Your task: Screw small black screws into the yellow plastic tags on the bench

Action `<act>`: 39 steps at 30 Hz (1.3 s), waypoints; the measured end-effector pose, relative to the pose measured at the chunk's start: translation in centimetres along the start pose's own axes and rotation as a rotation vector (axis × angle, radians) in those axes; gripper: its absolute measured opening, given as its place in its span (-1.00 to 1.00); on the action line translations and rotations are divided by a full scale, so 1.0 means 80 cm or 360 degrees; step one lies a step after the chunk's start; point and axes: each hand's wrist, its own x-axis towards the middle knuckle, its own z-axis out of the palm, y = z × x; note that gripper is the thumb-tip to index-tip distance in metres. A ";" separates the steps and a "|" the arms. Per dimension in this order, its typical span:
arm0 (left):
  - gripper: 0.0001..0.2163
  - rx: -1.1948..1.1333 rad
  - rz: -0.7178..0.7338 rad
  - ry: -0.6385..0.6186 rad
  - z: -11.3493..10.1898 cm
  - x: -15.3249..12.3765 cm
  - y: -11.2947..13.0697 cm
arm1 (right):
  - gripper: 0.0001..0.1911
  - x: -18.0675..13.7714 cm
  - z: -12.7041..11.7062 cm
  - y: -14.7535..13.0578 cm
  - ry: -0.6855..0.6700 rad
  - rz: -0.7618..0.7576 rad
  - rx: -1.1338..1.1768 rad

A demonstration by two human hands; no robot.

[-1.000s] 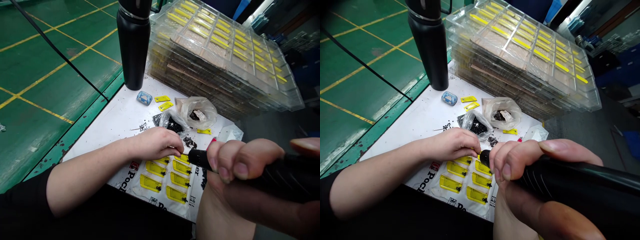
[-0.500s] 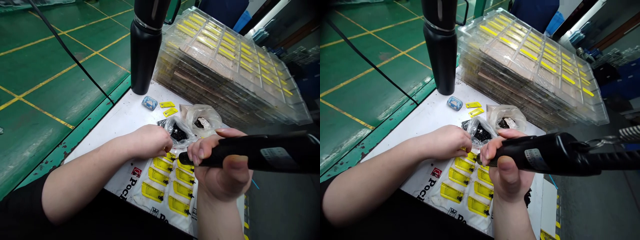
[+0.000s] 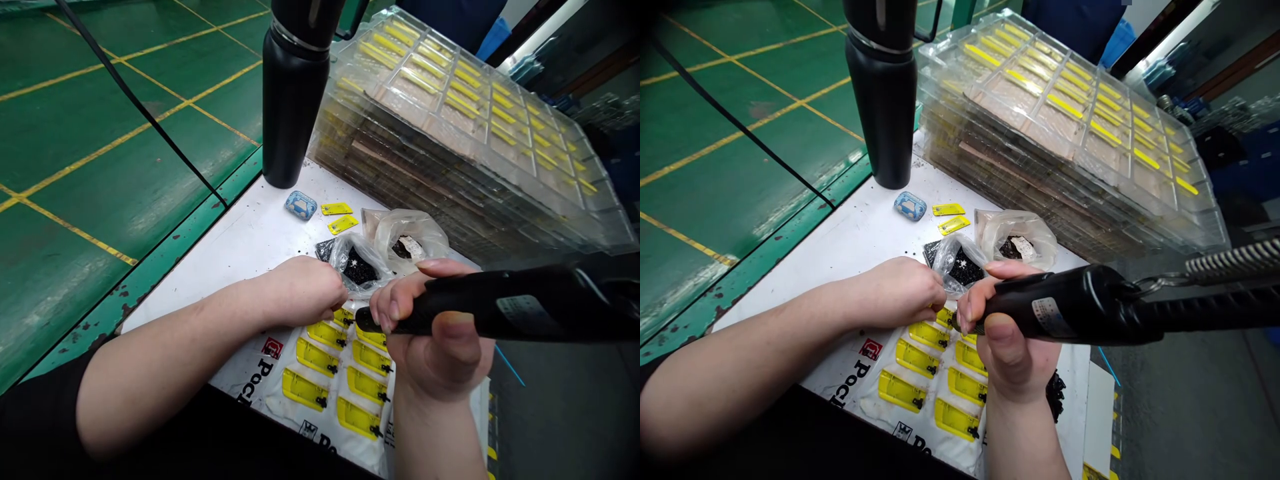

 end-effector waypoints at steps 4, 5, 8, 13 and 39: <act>-0.92 0.0006 -0.0044 -0.0028 -0.004 0.000 0.001 | -0.57 -0.001 -0.003 0.005 -0.0034 -0.0004 0.0011; -0.92 0.0008 -0.0060 -0.0040 -0.005 0.000 0.001 | -0.57 -0.001 -0.003 0.006 -0.0038 -0.0001 -0.0003; -0.90 0.0016 -0.0091 -0.0054 -0.007 -0.001 0.002 | -0.57 -0.004 -0.003 0.008 -0.0052 0.0005 -0.0076; -0.89 0.0022 -0.0132 -0.0040 -0.007 -0.001 0.003 | -0.61 -0.009 -0.009 0.013 -0.0149 0.0003 -0.0041; -0.93 0.0068 -0.0239 -0.0075 -0.011 0.003 0.010 | -0.66 -0.035 -0.025 0.030 -0.0061 -0.0108 -0.0143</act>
